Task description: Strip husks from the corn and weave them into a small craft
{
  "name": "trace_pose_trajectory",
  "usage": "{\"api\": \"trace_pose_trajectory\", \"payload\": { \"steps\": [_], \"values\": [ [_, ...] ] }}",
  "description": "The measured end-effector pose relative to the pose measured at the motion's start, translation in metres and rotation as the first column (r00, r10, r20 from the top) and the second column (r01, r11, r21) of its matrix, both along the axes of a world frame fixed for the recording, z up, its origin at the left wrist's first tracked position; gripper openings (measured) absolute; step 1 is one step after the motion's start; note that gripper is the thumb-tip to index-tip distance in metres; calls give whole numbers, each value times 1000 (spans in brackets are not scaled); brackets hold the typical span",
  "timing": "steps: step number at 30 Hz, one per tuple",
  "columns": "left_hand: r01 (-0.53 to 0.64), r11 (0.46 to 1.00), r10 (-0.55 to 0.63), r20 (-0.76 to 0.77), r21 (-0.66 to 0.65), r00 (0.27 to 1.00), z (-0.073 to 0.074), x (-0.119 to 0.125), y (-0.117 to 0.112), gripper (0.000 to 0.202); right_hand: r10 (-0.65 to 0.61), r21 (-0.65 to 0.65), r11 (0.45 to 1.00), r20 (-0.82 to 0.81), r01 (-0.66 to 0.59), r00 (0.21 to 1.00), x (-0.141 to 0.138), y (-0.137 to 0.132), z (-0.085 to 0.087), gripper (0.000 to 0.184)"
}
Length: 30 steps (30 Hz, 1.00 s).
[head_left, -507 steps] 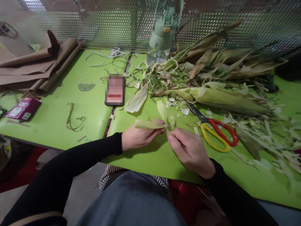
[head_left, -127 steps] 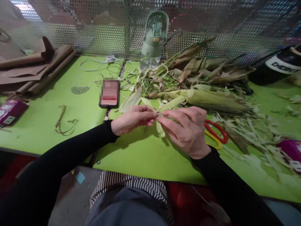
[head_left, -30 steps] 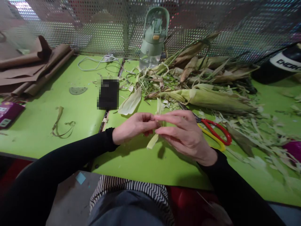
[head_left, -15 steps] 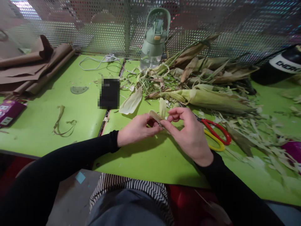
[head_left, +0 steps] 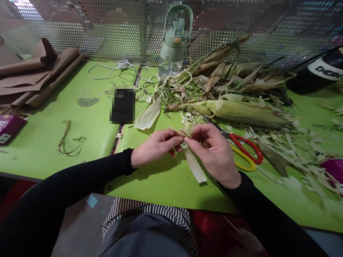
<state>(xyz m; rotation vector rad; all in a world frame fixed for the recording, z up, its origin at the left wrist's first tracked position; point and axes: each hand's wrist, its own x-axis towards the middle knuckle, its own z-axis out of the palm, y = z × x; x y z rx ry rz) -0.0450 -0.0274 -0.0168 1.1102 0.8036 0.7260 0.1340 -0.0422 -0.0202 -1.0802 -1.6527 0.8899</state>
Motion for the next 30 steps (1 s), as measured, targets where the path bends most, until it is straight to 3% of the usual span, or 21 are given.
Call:
{"api": "trace_pose_trajectory", "payload": {
  "steps": [5,10,13,17,20,24,30],
  "values": [
    [-78,991,77,-11,-107,997,5,5,-6,17,3,34,999,-18,-2,1000,0,0,3,10],
    [-90,994,85,-89,-55,992,7,4,-5,19,87,71,992,197,-102,977,4,-2,13,31],
    [-91,996,88,-108,-19,990,5,3,-4,19,85,68,991,308,-111,947,7,-2,17,20],
    [-103,990,100,-30,-99,995,3,5,-4,16,58,190,970,428,-153,902,8,0,19,16],
    [-89,983,96,36,-162,995,5,6,-7,10,24,249,953,504,-172,863,7,-1,19,20],
    [-48,969,66,66,-241,996,6,5,-9,7,-15,232,964,543,-133,839,7,-2,21,13],
    [20,953,0,66,-303,998,7,0,-6,5,82,255,922,606,-291,792,10,1,27,11]
  ]
}}
